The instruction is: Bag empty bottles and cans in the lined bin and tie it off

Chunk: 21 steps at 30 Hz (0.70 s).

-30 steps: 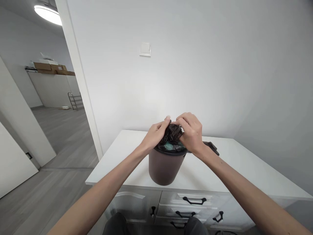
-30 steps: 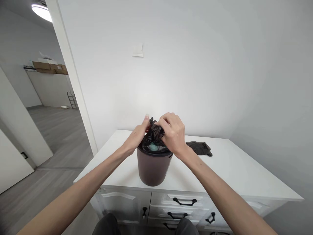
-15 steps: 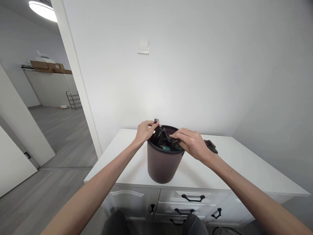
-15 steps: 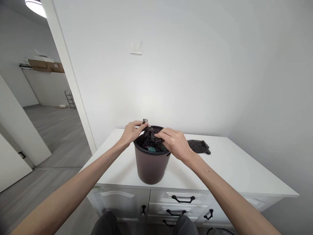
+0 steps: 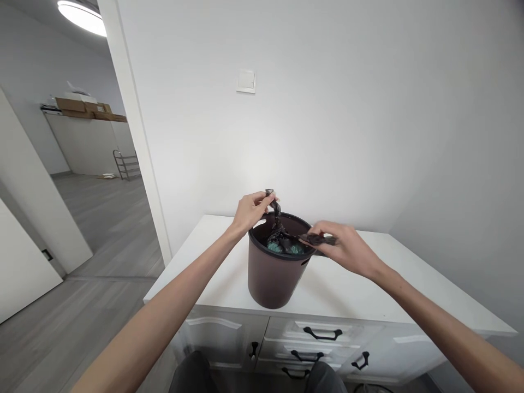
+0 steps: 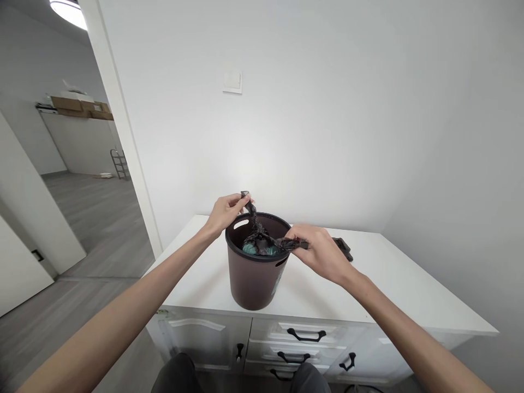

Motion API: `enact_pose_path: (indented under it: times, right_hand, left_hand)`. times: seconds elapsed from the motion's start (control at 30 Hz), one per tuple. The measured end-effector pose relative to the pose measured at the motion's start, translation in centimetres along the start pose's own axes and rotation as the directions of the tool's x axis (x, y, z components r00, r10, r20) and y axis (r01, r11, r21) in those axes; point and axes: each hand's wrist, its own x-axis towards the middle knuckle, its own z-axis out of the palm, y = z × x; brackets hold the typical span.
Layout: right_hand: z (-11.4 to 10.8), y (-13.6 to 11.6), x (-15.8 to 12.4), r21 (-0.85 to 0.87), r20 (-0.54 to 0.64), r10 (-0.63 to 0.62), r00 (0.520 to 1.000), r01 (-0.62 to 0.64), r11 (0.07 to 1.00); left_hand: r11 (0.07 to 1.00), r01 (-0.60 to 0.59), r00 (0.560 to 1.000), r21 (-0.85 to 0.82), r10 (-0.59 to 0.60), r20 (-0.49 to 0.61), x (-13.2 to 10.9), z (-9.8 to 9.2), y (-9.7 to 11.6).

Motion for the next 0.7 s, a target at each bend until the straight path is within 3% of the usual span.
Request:
enact_pose_path:
  times: [0.17,0.33,0.43,0.53,0.6,0.7]
  right_hand:
    - [2.8,-0.2,5.2,-0.031,0.044,0.051,0.998,-0.049,0.998]
    - [3.7,-1.6,7.9,-0.096,0.117,0.104,0.988,-0.093,0.991]
    - [2.8,-2.0,8.3,0.076,0.024,0.251,0.968,-0.252,0.965]
    - [1.4,-2.2,8.7,0.336,-0.094,0.426,0.900,-0.375,0.864]
    - [0.1,-2.3,9.2,0.494,-0.190,0.468,0.863,-0.328,0.805]
    - [-2.8,-1.6,9.7,0.625,-0.350,0.445,0.825,-0.148,0.766]
  left_hand:
    - [0.990,-0.085,0.995,-0.110,0.091,0.050,-0.8,0.0,2.3]
    - [0.997,-0.071,0.997,-0.041,0.072,0.028,-3.0,-0.9,1.1]
    - [0.990,-0.133,0.989,0.053,0.136,-0.061,-5.7,-1.3,-0.9]
    - [0.962,-0.224,0.961,0.156,0.244,-0.127,-8.6,-1.3,-2.7]
    - [0.944,-0.260,0.946,0.205,0.292,-0.144,-10.2,-1.1,-3.5]
    - [0.916,-0.301,0.926,0.264,0.347,-0.148,-11.7,-0.8,-4.2]
